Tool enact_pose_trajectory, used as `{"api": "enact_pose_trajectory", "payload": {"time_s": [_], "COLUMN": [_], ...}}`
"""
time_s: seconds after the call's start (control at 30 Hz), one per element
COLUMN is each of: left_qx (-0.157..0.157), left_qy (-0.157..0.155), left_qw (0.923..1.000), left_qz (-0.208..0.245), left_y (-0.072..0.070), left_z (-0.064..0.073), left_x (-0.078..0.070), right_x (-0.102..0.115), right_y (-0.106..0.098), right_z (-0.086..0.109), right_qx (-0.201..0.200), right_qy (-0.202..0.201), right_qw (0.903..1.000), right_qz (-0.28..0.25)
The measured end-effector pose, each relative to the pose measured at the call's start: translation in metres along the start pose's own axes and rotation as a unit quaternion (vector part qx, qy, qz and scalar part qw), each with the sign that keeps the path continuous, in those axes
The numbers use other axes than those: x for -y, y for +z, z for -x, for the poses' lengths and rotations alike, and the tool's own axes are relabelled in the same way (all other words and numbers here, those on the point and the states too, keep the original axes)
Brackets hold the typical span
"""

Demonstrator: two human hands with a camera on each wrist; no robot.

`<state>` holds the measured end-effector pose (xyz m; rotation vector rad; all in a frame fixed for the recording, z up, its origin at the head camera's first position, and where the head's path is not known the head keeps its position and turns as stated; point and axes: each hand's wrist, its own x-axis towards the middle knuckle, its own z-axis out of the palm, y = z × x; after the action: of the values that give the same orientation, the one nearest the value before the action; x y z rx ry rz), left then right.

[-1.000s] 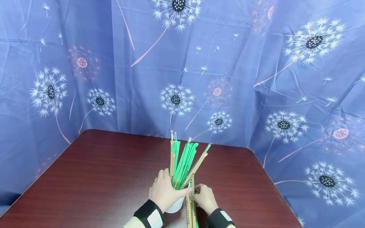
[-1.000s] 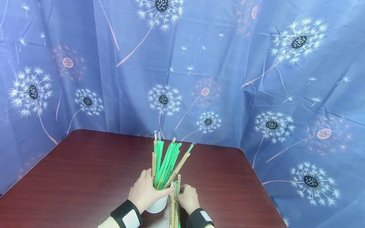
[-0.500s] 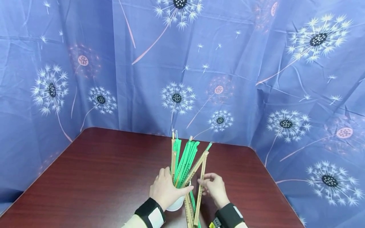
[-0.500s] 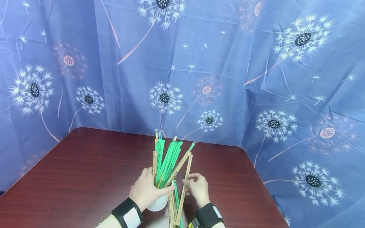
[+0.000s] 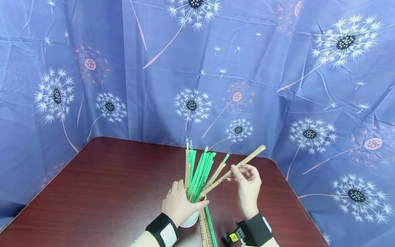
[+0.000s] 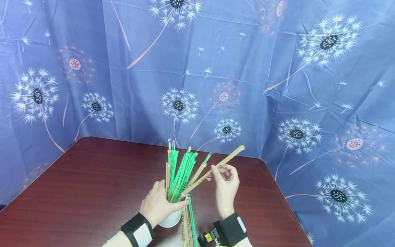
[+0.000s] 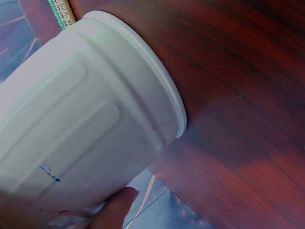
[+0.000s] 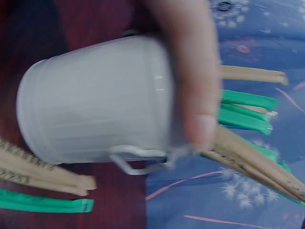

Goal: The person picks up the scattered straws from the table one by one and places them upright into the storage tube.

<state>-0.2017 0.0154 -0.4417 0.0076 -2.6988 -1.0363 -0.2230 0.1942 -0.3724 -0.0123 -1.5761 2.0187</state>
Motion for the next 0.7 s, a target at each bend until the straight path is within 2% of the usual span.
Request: {"api": "enact_pose_trajectory", "payload": {"time_s": [0.1, 0.2, 0.27, 0.4, 0.53, 0.63, 0.7], "left_qx": [0.004, 0.002, -0.001, -0.007, -0.005, -0.003, -0.004], "left_qy": [-0.003, -0.004, -0.004, -0.005, -0.001, 0.003, 0.005], "left_qw": [1.0000, 1.0000, 1.0000, 1.0000, 1.0000, 1.0000, 0.9999], "left_qz": [-0.002, -0.004, -0.004, -0.004, -0.005, -0.007, -0.008], "left_y": [0.001, 0.003, 0.004, 0.004, 0.003, 0.002, 0.001], "left_z": [0.000, -0.001, -0.001, -0.001, -0.001, -0.001, -0.001], "left_x": [0.001, 0.001, 0.001, 0.000, 0.000, 0.000, 0.001], "right_x": [-0.011, -0.023, -0.032, -0.043, -0.050, -0.054, -0.056], "right_y": [0.004, 0.006, 0.007, 0.009, 0.011, 0.013, 0.013], "right_z": [0.008, 0.015, 0.019, 0.027, 0.033, 0.036, 0.036], "right_qx": [0.026, 0.051, 0.065, 0.107, 0.147, 0.161, 0.166], "right_qy": [-0.004, 0.000, -0.001, 0.003, 0.021, 0.024, 0.021], "right_qw": [0.9980, 0.9906, 0.9823, 0.9599, 0.9416, 0.9343, 0.9331], "right_qz": [0.057, 0.127, 0.176, 0.259, 0.302, 0.317, 0.318]}}
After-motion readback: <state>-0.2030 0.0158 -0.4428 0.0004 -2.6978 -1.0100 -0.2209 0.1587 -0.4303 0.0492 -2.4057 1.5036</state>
